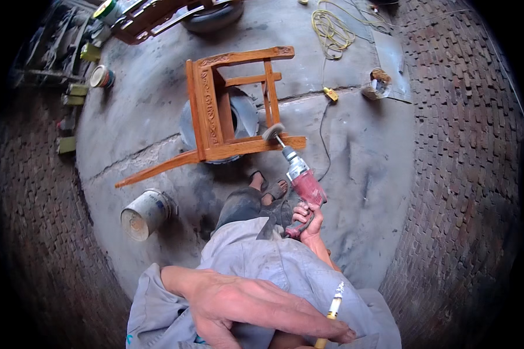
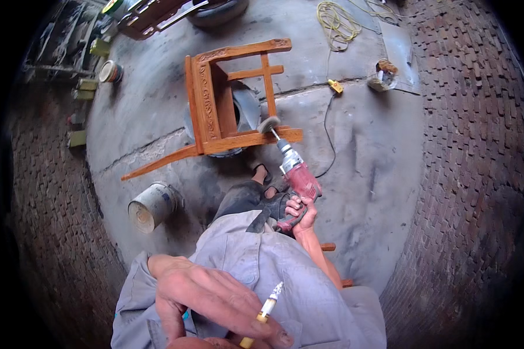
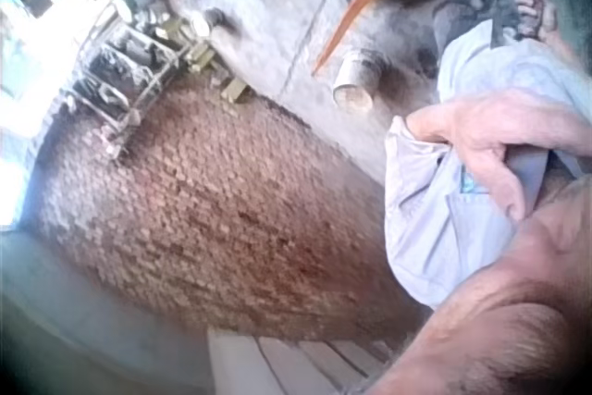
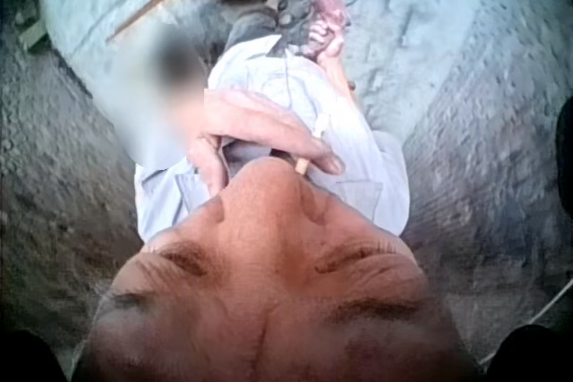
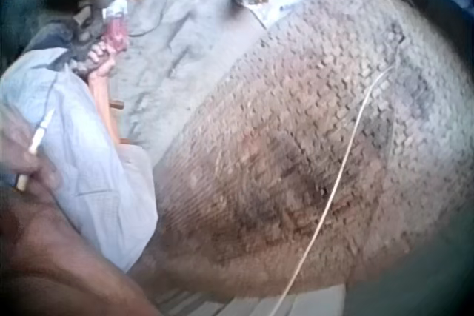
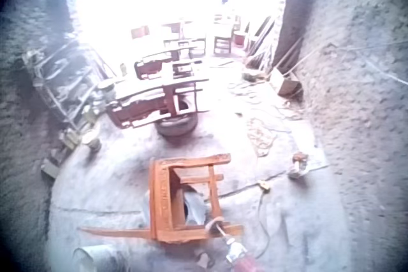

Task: The person uses a handheld electric sander to smooth the surfaces of a wooden chair. They move the sander along the legs, seat frame, and backrest, then set the tool down and walk away.

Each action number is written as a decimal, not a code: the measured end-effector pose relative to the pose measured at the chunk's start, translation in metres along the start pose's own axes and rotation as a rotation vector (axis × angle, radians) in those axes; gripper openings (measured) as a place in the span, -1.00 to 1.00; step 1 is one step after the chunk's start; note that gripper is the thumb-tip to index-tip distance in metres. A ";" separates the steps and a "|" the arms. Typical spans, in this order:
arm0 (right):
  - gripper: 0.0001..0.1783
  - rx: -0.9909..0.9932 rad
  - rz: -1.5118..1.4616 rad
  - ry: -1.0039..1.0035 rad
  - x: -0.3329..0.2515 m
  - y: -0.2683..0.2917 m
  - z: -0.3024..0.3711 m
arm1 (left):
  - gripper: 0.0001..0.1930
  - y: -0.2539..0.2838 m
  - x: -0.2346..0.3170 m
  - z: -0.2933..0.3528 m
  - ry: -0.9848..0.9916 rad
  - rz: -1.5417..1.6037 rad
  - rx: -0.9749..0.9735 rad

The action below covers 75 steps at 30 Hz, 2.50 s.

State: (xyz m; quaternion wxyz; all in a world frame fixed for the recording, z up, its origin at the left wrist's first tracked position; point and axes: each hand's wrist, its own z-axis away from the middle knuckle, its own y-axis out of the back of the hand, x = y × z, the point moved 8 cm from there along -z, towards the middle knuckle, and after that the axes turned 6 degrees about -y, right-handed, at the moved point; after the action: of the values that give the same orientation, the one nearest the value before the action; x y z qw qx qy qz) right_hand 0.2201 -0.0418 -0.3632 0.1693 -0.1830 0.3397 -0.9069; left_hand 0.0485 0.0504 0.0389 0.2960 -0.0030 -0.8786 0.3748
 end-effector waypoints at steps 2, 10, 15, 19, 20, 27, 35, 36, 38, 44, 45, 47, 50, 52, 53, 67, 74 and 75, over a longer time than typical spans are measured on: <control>-0.82 -0.031 -0.027 0.009 -0.005 -0.009 -0.006 | 0.02 -0.009 -0.015 0.000 -0.082 -0.030 -0.054; -0.83 -0.057 -0.046 0.032 -0.011 0.007 -0.003 | 0.02 -0.052 -0.015 0.011 -0.173 -0.136 0.002; -0.82 -0.059 0.074 0.063 -0.018 -0.003 0.010 | 0.05 -0.046 -0.009 0.033 -0.108 -0.097 -0.099; -0.81 -0.075 0.033 -0.071 0.022 -0.004 0.003 | -0.58 0.090 -0.063 0.111 0.345 -0.042 0.879; -0.81 -0.055 0.054 -0.102 0.040 -0.008 0.000 | -0.60 0.133 -0.086 0.156 0.411 -0.176 1.029; -0.83 -0.028 -0.035 -0.197 0.132 0.011 -0.020 | -0.37 0.236 -0.179 0.322 0.729 -0.118 1.320; -0.83 0.046 -0.039 -0.146 0.172 0.017 -0.034 | -0.51 0.270 -0.185 0.339 0.493 -0.010 1.476; -0.83 0.060 -0.028 -0.135 0.175 0.014 -0.033 | -0.51 0.271 -0.184 0.341 0.507 -0.030 1.467; -0.83 0.077 -0.010 -0.118 0.179 0.013 -0.038 | -0.53 0.276 -0.182 0.341 0.508 -0.056 1.434; -0.82 0.072 0.017 -0.084 0.182 -0.011 -0.056 | -0.57 0.294 -0.161 0.329 0.531 -0.084 1.399; -0.82 0.080 0.024 -0.078 0.183 -0.012 -0.055 | -0.57 0.294 -0.162 0.332 0.539 -0.084 1.399; -0.83 0.106 0.061 -0.082 0.182 -0.005 -0.046 | -0.57 0.288 -0.167 0.336 0.548 -0.062 1.404; -0.83 0.132 0.082 -0.084 0.185 0.006 -0.031 | -0.59 0.274 -0.183 0.351 0.525 -0.020 1.424; -0.83 0.153 0.074 -0.071 0.184 0.002 -0.031 | -0.60 0.271 -0.177 0.341 0.513 0.017 1.412; -0.83 0.164 0.071 -0.065 0.184 0.000 -0.033 | -0.60 0.271 -0.174 0.336 0.507 0.037 1.406; -0.83 0.062 0.147 -0.088 0.174 -0.044 -0.091 | -0.57 0.333 -0.139 0.318 0.496 -0.083 1.401; -0.83 0.097 0.144 -0.084 0.174 -0.036 -0.074 | -0.56 0.316 -0.147 0.322 0.501 -0.054 1.394; -0.83 0.081 0.130 -0.082 0.172 -0.040 -0.083 | -0.56 0.325 -0.140 0.315 0.512 -0.075 1.383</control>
State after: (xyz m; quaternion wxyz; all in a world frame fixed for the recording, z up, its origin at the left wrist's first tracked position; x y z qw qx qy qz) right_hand 0.0248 -0.0419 -0.3573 0.2490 -0.1907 0.3065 -0.8987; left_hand -0.0709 0.0452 -0.4196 0.4387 0.1270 -0.3449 0.8201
